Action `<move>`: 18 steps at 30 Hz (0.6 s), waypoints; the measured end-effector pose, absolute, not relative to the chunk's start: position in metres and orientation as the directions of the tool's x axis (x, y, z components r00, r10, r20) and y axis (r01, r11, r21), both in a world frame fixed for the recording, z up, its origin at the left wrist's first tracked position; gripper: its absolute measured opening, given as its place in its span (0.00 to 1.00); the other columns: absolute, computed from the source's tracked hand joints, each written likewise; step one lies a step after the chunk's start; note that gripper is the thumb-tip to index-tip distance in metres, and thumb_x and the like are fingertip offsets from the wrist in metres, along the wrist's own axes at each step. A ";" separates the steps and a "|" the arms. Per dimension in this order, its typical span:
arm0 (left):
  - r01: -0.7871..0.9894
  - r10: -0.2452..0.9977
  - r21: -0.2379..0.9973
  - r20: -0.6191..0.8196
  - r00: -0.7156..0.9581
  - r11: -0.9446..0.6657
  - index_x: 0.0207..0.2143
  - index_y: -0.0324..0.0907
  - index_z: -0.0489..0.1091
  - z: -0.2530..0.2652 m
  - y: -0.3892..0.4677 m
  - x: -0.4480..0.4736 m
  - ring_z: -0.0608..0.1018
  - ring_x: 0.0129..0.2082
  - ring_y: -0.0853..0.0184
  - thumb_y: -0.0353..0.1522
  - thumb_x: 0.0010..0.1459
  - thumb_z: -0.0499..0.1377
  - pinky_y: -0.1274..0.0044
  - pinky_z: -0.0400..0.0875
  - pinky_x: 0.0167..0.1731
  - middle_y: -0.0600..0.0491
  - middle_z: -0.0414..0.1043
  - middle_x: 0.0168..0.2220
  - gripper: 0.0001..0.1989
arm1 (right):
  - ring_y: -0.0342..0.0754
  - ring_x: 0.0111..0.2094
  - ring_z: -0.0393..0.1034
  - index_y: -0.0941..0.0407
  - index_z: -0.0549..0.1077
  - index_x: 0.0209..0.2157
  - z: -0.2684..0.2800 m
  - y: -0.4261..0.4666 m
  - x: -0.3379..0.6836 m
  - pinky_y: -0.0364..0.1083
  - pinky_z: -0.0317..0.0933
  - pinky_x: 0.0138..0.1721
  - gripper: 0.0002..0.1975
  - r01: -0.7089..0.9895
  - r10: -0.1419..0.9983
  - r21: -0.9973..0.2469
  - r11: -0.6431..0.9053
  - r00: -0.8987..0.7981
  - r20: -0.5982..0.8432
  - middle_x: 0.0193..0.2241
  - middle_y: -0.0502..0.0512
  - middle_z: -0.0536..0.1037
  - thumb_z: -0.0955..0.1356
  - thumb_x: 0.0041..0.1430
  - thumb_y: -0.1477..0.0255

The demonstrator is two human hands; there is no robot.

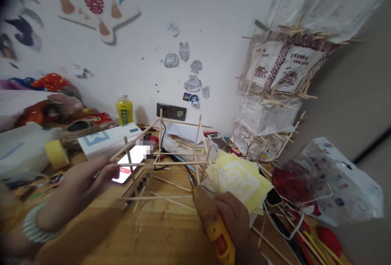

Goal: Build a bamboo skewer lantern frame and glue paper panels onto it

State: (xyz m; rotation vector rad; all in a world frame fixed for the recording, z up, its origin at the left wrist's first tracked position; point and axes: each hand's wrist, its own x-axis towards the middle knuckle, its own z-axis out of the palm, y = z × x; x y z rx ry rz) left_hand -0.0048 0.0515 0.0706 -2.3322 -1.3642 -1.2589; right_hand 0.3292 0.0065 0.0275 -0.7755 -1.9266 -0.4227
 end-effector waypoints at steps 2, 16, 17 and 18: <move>0.775 0.630 0.255 0.743 0.226 -0.578 0.20 0.42 0.65 0.070 0.051 -0.004 0.68 0.16 0.71 0.38 0.60 0.48 0.80 0.58 0.19 0.57 0.66 0.16 0.18 | 0.45 0.24 0.72 0.54 0.71 0.34 0.035 0.007 0.325 0.39 0.67 0.24 0.10 0.662 0.337 -0.022 0.749 -0.352 0.873 0.25 0.53 0.76 0.61 0.64 0.66; 0.807 0.584 0.257 0.801 0.129 -0.532 0.24 0.42 0.67 0.063 0.057 -0.001 0.72 0.19 0.69 0.43 0.62 0.45 0.80 0.61 0.19 0.56 0.70 0.19 0.20 | 0.46 0.29 0.72 0.56 0.70 0.37 0.059 0.018 0.284 0.43 0.66 0.29 0.06 0.584 0.231 0.070 0.809 -0.424 0.876 0.29 0.56 0.77 0.62 0.61 0.72; 0.805 0.586 0.267 0.801 0.120 -0.530 0.25 0.42 0.67 0.063 0.057 -0.001 0.72 0.19 0.69 0.43 0.62 0.45 0.80 0.61 0.19 0.56 0.70 0.19 0.20 | 0.46 0.28 0.72 0.56 0.70 0.36 0.063 0.020 0.279 0.44 0.66 0.28 0.06 0.591 0.240 0.079 0.802 -0.441 0.865 0.28 0.56 0.77 0.62 0.61 0.72; 0.804 0.588 0.275 0.801 0.112 -0.528 0.26 0.42 0.67 0.062 0.058 -0.001 0.73 0.19 0.69 0.44 0.62 0.45 0.80 0.62 0.19 0.55 0.71 0.19 0.20 | 0.46 0.27 0.71 0.55 0.70 0.34 0.067 0.022 0.275 0.44 0.65 0.27 0.06 0.592 0.240 0.096 0.800 -0.463 0.853 0.27 0.55 0.77 0.62 0.60 0.72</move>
